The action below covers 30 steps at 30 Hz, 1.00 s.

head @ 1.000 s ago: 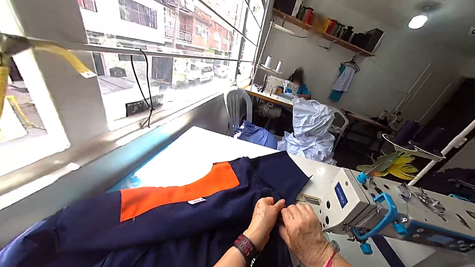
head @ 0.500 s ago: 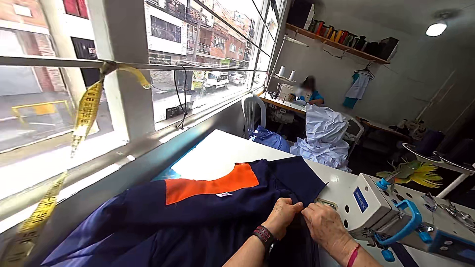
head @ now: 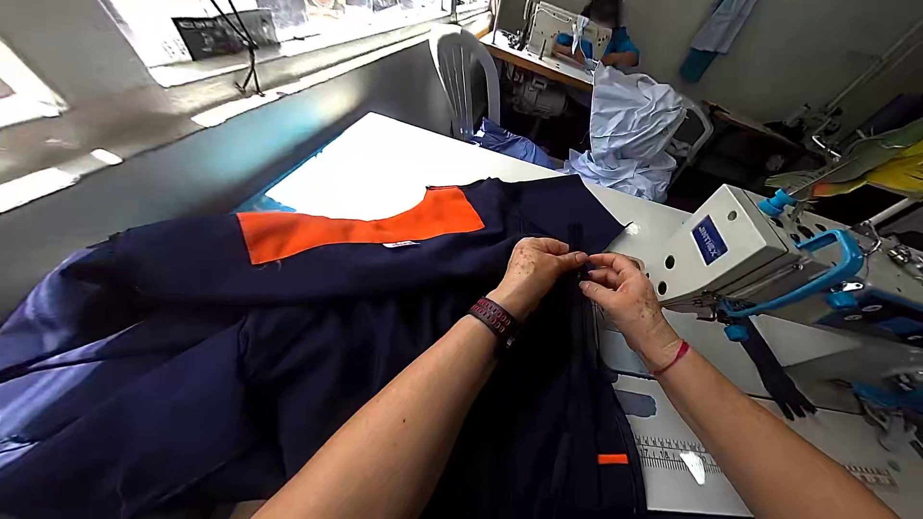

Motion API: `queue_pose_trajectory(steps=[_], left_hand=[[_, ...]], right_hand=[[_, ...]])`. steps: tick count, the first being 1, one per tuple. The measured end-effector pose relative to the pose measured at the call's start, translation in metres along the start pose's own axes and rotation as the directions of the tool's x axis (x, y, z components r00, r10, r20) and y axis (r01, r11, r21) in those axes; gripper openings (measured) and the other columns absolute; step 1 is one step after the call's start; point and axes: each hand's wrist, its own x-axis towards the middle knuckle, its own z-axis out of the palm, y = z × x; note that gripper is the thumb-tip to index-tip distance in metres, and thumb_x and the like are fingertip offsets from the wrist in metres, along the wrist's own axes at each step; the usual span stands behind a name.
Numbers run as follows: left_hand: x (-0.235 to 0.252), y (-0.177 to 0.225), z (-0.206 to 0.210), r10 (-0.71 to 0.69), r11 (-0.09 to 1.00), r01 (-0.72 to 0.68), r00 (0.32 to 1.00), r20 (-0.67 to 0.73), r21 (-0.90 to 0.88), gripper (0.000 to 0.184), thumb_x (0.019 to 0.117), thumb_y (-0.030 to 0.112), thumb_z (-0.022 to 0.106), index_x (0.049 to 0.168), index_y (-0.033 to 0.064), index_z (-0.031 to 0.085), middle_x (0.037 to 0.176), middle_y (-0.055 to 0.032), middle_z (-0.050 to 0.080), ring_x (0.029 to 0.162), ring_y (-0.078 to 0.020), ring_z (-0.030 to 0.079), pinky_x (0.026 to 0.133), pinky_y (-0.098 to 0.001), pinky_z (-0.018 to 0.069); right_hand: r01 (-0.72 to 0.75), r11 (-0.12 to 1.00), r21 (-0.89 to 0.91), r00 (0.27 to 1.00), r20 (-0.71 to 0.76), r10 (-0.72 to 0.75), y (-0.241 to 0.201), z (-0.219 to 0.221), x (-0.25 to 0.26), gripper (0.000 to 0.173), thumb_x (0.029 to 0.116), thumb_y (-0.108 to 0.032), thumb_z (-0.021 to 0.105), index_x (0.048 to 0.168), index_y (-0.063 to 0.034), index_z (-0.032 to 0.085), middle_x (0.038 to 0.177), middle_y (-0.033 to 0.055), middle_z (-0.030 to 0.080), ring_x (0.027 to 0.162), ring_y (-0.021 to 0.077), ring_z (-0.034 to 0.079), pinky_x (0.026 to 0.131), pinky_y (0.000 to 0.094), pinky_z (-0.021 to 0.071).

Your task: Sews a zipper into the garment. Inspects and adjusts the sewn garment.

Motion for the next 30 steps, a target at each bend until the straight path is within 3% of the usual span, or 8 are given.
queue_pose_trajectory(steps=[4,9,13,15,19,21,25,30], left_hand=[[0.002,-0.008,0.001,0.068,0.995,-0.066,0.997,-0.022,0.081,0.029,0.0915,0.019,0.077,0.069,0.0055,0.066,0.064,-0.0015,0.059,0.062,-0.0097,0.053,0.064,-0.0335,0.0433],[0.003,-0.012,0.006,0.091,0.992,-0.092,0.996,0.007,0.087,0.034,0.0930,0.019,0.075,0.065,0.0061,0.061,0.061,-0.0009,0.056,0.060,-0.0104,0.051,0.062,-0.0330,0.0413],[-0.005,-0.003,0.007,0.038,0.998,-0.038,0.999,0.013,0.043,0.034,0.0949,0.014,0.072,0.065,0.0062,0.058,0.059,-0.0012,0.055,0.055,-0.0090,0.050,0.056,-0.0274,0.0405],[-0.013,0.006,0.007,-0.015,1.000,0.015,1.000,0.011,0.006,0.034,0.0968,0.013,0.069,0.065,0.0077,0.057,0.055,0.0003,0.051,0.049,-0.0068,0.043,0.050,-0.0225,0.0335],[-0.007,0.005,0.008,-0.084,0.978,0.088,0.996,0.032,-0.189,0.032,0.0957,0.005,0.067,0.066,0.0075,0.055,0.054,0.0017,0.050,0.046,-0.0040,0.043,0.047,-0.0190,0.0345],[-0.004,0.003,0.008,-0.087,0.971,0.095,0.995,0.045,-0.218,0.031,0.0956,0.005,0.067,0.067,0.0065,0.056,0.056,0.0015,0.053,0.048,-0.0037,0.045,0.048,-0.0188,0.0363],[-0.002,-0.003,0.009,-0.002,0.993,0.004,1.000,0.019,-0.117,0.032,0.0939,0.010,0.072,0.065,0.0075,0.059,0.058,0.0020,0.056,0.051,-0.0039,0.047,0.051,-0.0214,0.0368],[-0.003,-0.006,0.010,0.108,0.993,-0.109,0.994,-0.030,-0.043,0.027,0.0914,0.012,0.075,0.066,0.0079,0.066,0.060,0.0034,0.061,0.054,-0.0018,0.052,0.054,-0.0215,0.0413]], right_hand=[[0.001,0.994,0.112,1.000,-0.028,0.002,0.003,0.001,-0.003,0.036,0.0883,-0.001,0.072,0.122,-0.0002,0.061,0.083,0.0041,0.070,0.069,0.0065,0.063,0.064,0.0241,0.0528],[0.123,0.992,0.023,0.992,-0.030,-0.122,0.008,-0.002,-0.007,0.029,0.0871,-0.005,0.068,0.115,-0.0035,0.061,0.083,0.0024,0.069,0.069,0.0071,0.063,0.060,0.0243,0.0511],[0.259,0.958,-0.121,0.965,-0.009,-0.262,0.013,-0.002,-0.006,0.034,0.0799,-0.006,0.069,0.113,-0.0033,0.062,0.088,0.0056,0.069,0.078,0.0151,0.067,0.066,0.0334,0.0539],[0.337,0.921,-0.194,0.937,-0.022,-0.348,0.013,-0.001,-0.005,0.030,0.0809,-0.009,0.066,0.111,-0.0039,0.064,0.088,0.0055,0.069,0.079,0.0149,0.067,0.068,0.0326,0.0533],[0.437,0.870,-0.228,0.892,-0.010,-0.451,0.013,-0.007,-0.001,0.029,0.0819,-0.008,0.064,0.109,-0.0015,0.071,0.088,0.0068,0.072,0.082,0.0155,0.070,0.074,0.0321,0.0566],[0.404,0.897,-0.181,0.912,-0.004,-0.411,0.012,-0.007,-0.001,0.031,0.0812,-0.008,0.064,0.111,-0.0023,0.070,0.084,0.0042,0.072,0.077,0.0116,0.068,0.069,0.0284,0.0550],[0.164,0.986,0.037,0.986,-0.010,-0.164,0.005,-0.005,-0.004,0.024,0.0851,-0.006,0.067,0.109,-0.0024,0.066,0.078,0.0005,0.067,0.066,0.0032,0.062,0.061,0.0204,0.0515],[-0.026,0.999,0.043,0.999,-0.022,0.027,0.003,-0.004,-0.002,0.021,0.0876,-0.007,0.071,0.107,-0.0014,0.069,0.076,0.0013,0.068,0.064,0.0039,0.060,0.061,0.0223,0.0492]])
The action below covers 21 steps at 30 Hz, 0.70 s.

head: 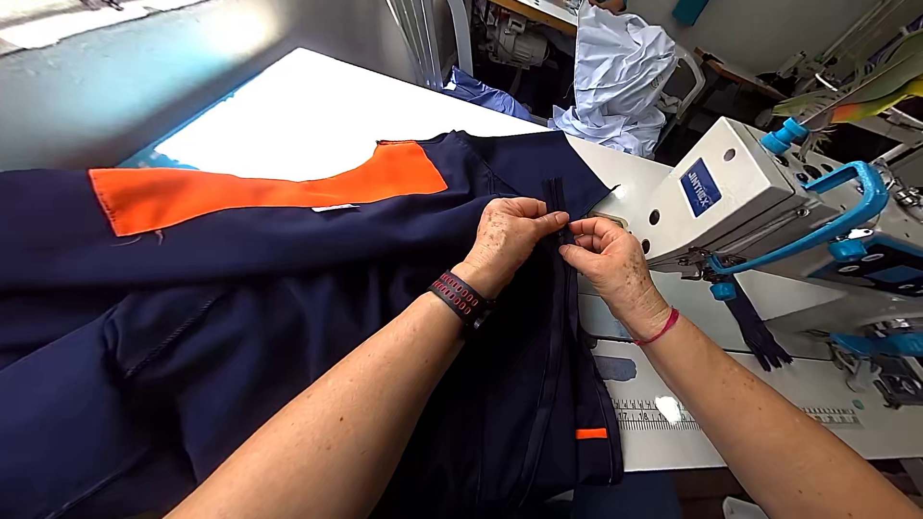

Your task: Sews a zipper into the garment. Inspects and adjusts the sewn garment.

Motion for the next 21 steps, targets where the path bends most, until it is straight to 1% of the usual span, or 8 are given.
queue_pose_trajectory(steps=[4,6,7,9,12,14,17,21], left_hand=[[0.000,0.000,0.002,-0.011,1.000,0.011,1.000,0.004,0.005,0.023,0.0924,0.012,0.075,0.070,0.0069,0.069,0.063,0.0011,0.065,0.057,-0.0040,0.057,0.058,-0.0230,0.0477],[-0.001,0.003,0.002,-0.060,0.997,0.060,0.998,0.012,-0.037,0.026,0.0936,0.010,0.073,0.069,0.0058,0.066,0.062,0.0009,0.063,0.055,-0.0042,0.056,0.056,-0.0211,0.0465],[-0.002,0.004,0.003,-0.088,0.994,0.089,0.996,0.018,-0.058,0.028,0.0942,0.010,0.072,0.068,0.0056,0.063,0.061,0.0006,0.062,0.055,-0.0045,0.055,0.056,-0.0207,0.0457],[-0.002,0.006,0.004,-0.158,0.981,0.161,0.987,0.035,-0.107,0.031,0.0953,0.010,0.071,0.067,0.0055,0.059,0.060,0.0000,0.060,0.053,-0.0049,0.054,0.054,-0.0202,0.0447],[-0.004,0.007,0.006,-0.240,0.941,0.250,0.968,0.070,-0.230,0.028,0.0956,0.008,0.070,0.070,0.0051,0.060,0.059,-0.0002,0.061,0.049,-0.0038,0.053,0.049,-0.0178,0.0444],[-0.005,0.007,0.007,-0.271,0.921,0.282,0.959,0.079,-0.267,0.028,0.0960,0.008,0.069,0.070,0.0050,0.060,0.058,-0.0002,0.060,0.048,-0.0035,0.052,0.048,-0.0173,0.0429],[-0.004,0.007,0.006,-0.301,0.911,0.309,0.951,0.069,-0.272,0.029,0.0954,0.006,0.069,0.068,0.0055,0.058,0.057,-0.0003,0.060,0.046,-0.0031,0.051,0.046,-0.0168,0.0413],[-0.002,0.006,0.009,-0.291,0.936,0.293,0.956,0.042,-0.196,0.031,0.0929,0.004,0.071,0.066,0.0051,0.055,0.055,-0.0011,0.058,0.045,-0.0046,0.049,0.045,-0.0189,0.0392]], right_hand=[[-0.082,0.993,0.082,0.996,0.024,0.080,-0.003,-0.005,0.001,0.004,0.0896,-0.006,0.072,0.093,-0.0040,0.073,0.077,0.0014,0.071,0.068,0.0039,0.065,0.066,0.0223,0.0522],[-0.009,0.999,0.037,1.000,0.029,0.008,-0.001,-0.006,-0.003,0.009,0.0898,-0.005,0.072,0.098,-0.0052,0.071,0.079,0.0013,0.070,0.068,0.0048,0.064,0.063,0.0222,0.0521],[0.101,0.993,-0.057,0.995,0.010,-0.101,0.003,-0.006,-0.006,0.015,0.0886,-0.006,0.071,0.103,-0.0059,0.070,0.081,0.0018,0.071,0.070,0.0067,0.065,0.064,0.0242,0.0530],[0.378,0.879,-0.292,0.916,-0.023,-0.401,0.013,-0.004,-0.007,0.029,0.0851,-0.008,0.072,0.113,-0.0010,0.068,0.089,0.0073,0.071,0.082,0.0172,0.068,0.072,0.0340,0.0549],[0.591,0.607,-0.532,0.715,-0.003,-0.699,0.019,-0.003,-0.003,0.022,0.0844,-0.011,0.072,0.104,-0.0004,0.073,0.094,0.0129,0.072,0.090,0.0280,0.069,0.075,0.0408,0.0553],[0.617,0.496,-0.611,0.649,0.039,-0.759,0.017,-0.006,-0.002,0.017,0.0893,-0.013,0.069,0.100,-0.0036,0.078,0.094,0.0128,0.072,0.088,0.0289,0.069,0.072,0.0406,0.0541],[0.613,0.379,-0.693,0.631,0.142,-0.763,0.007,-0.011,-0.001,0.018,0.0938,-0.008,0.063,0.097,-0.0038,0.080,0.086,0.0123,0.072,0.080,0.0298,0.068,0.067,0.0421,0.0514],[0.560,0.194,-0.805,0.646,0.279,-0.710,-0.013,-0.003,-0.001,0.013,0.0830,0.002,0.060,0.072,0.0024,0.066,0.067,0.0154,0.059,0.063,0.0333,0.061,0.055,0.0435,0.0428]])
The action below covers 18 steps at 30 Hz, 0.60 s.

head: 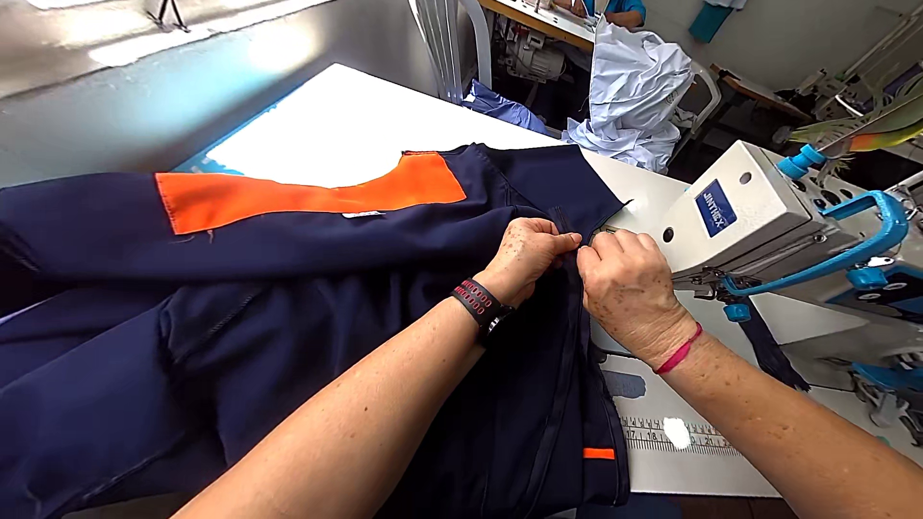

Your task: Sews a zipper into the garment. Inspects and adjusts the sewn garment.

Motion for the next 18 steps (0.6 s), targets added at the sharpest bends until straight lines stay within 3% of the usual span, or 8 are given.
queue_pose_trajectory(steps=[4,8,13,18], left_hand=[[0.007,0.009,0.002,0.070,0.975,-0.064,0.997,-0.021,0.212,0.041,0.0906,0.005,0.073,0.060,0.0079,0.047,0.054,-0.0009,0.053,0.050,-0.0074,0.048,0.052,-0.0250,0.0397],[0.020,0.015,-0.001,0.170,0.898,-0.155,0.985,0.001,0.412,0.038,0.0855,0.002,0.073,0.058,0.0070,0.049,0.055,-0.0035,0.051,0.055,-0.0136,0.049,0.056,-0.0351,0.0382],[0.033,0.013,0.002,0.145,0.831,-0.084,0.987,-0.068,0.550,0.022,0.0903,0.016,0.077,0.076,0.0013,0.068,0.078,-0.0124,0.065,0.077,-0.0243,0.062,0.074,-0.0485,0.0490],[0.028,0.000,0.017,0.115,0.710,-0.088,0.993,0.009,0.699,0.025,0.0964,0.018,0.070,0.083,-0.0020,0.068,0.086,-0.0177,0.065,0.088,-0.0316,0.063,0.080,-0.0536,0.0485]], right_hand=[[0.048,0.998,-0.030,0.979,0.199,-0.041,-0.001,-0.007,0.020,0.010,0.0790,0.004,0.066,0.069,0.0055,0.066,0.067,0.0193,0.062,0.067,0.0364,0.065,0.057,0.0454,0.0448],[0.237,0.955,0.178,0.961,0.103,-0.258,0.018,-0.002,0.023,0.009,0.0758,0.006,0.066,0.067,0.0037,0.064,0.069,0.0173,0.062,0.072,0.0357,0.065,0.056,0.0433,0.0463],[0.300,0.898,0.321,0.942,0.046,-0.332,0.021,-0.009,0.004,0.014,0.0763,0.003,0.061,0.063,0.0000,0.062,0.064,0.0121,0.058,0.068,0.0309,0.063,0.053,0.0401,0.0447],[0.276,0.863,0.422,0.925,0.127,-0.358,0.019,-0.015,-0.022,0.015,0.0764,-0.002,0.062,0.061,-0.0024,0.062,0.064,0.0096,0.058,0.067,0.0277,0.063,0.053,0.0382,0.0463]])
